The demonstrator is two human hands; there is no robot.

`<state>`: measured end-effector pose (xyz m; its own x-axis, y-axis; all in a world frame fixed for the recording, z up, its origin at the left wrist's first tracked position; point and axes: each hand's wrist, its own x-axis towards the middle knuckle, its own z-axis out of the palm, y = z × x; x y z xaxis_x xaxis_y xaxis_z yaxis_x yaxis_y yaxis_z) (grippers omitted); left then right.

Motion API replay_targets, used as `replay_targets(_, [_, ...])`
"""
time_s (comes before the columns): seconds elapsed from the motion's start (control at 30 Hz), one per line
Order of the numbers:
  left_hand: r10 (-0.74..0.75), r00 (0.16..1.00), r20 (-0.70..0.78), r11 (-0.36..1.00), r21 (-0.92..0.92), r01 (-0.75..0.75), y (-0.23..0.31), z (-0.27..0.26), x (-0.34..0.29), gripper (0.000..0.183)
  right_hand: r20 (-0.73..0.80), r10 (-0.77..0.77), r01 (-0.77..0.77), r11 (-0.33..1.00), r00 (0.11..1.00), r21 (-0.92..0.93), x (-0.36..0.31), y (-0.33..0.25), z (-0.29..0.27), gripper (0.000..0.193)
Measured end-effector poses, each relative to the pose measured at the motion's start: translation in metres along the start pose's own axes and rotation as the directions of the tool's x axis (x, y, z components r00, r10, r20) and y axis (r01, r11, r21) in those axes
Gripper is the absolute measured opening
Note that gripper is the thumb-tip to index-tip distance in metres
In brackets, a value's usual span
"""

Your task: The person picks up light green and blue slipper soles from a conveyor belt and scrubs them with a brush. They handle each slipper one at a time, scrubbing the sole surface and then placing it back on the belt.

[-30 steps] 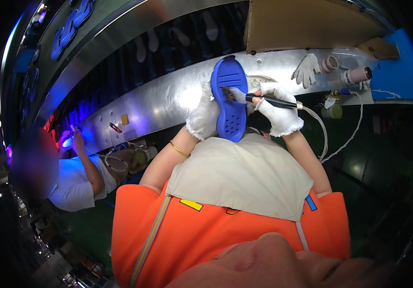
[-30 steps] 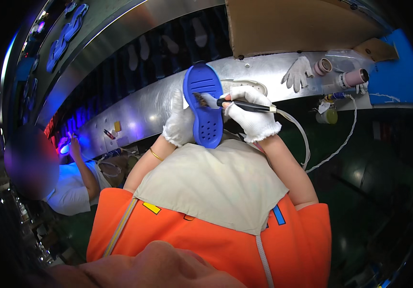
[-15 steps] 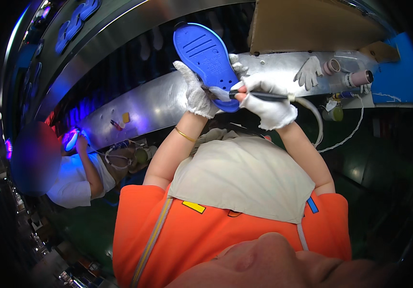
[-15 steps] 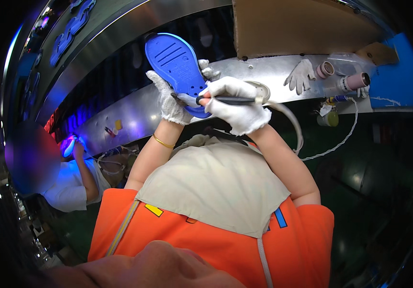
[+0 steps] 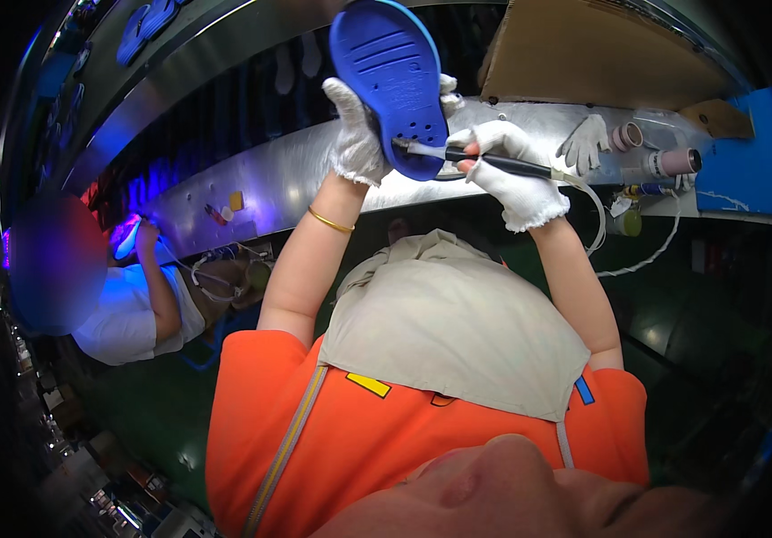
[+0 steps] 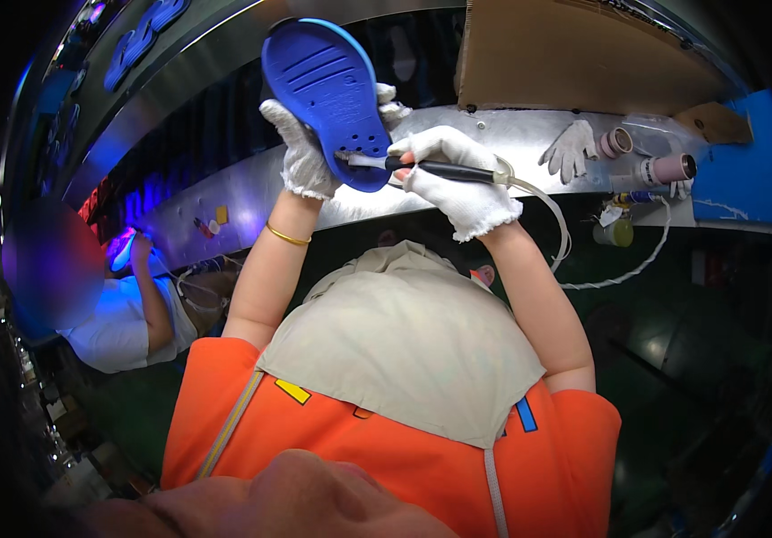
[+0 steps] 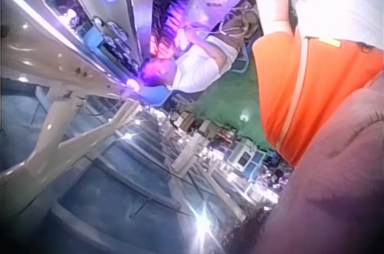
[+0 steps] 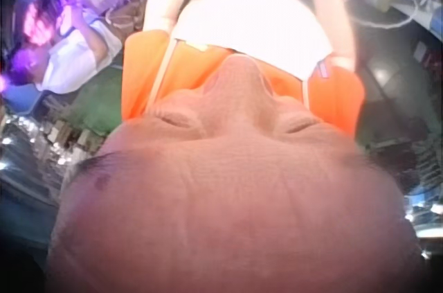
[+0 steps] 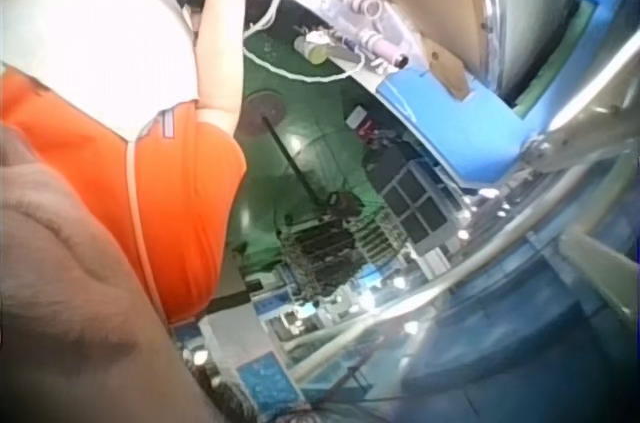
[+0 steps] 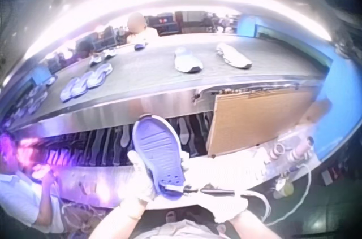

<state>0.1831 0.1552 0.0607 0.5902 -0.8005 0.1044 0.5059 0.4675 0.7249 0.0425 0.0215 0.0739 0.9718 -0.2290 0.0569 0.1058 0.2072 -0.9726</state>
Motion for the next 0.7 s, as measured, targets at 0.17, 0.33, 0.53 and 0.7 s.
replay_targets(0.17, [-0.137, 0.985, 0.102, 0.983, 0.139, 0.123, 0.004, -0.011, 0.006, 0.102, 0.168, 0.213, -0.173, 0.959, 0.963, -0.226, 0.007, -0.008, -0.010, 0.009])
replay_targets(0.33, [-0.267, 0.963, 0.038, 0.924, 0.296, 0.244, 0.007, -0.013, 0.015, 0.093, 0.126, 0.178, -0.163, 0.979, 0.976, -0.120, 0.007, -0.016, -0.015, 0.007])
replay_targets(0.53, [-0.417, 0.891, -0.179, 0.776, 0.440, 0.452, 0.013, 0.000, 0.022, 0.080, 0.177, 0.111, -0.035, 0.922, 0.978, -0.387, 0.011, -0.012, -0.004, 0.010])
replay_targets(0.7, [-0.488, 0.822, -0.294, 0.644, 0.515, 0.566, 0.019, 0.001, 0.025, 0.075, 0.138, 0.248, -0.197, 0.932, 0.959, -0.304, 0.016, -0.020, -0.010, 0.008])
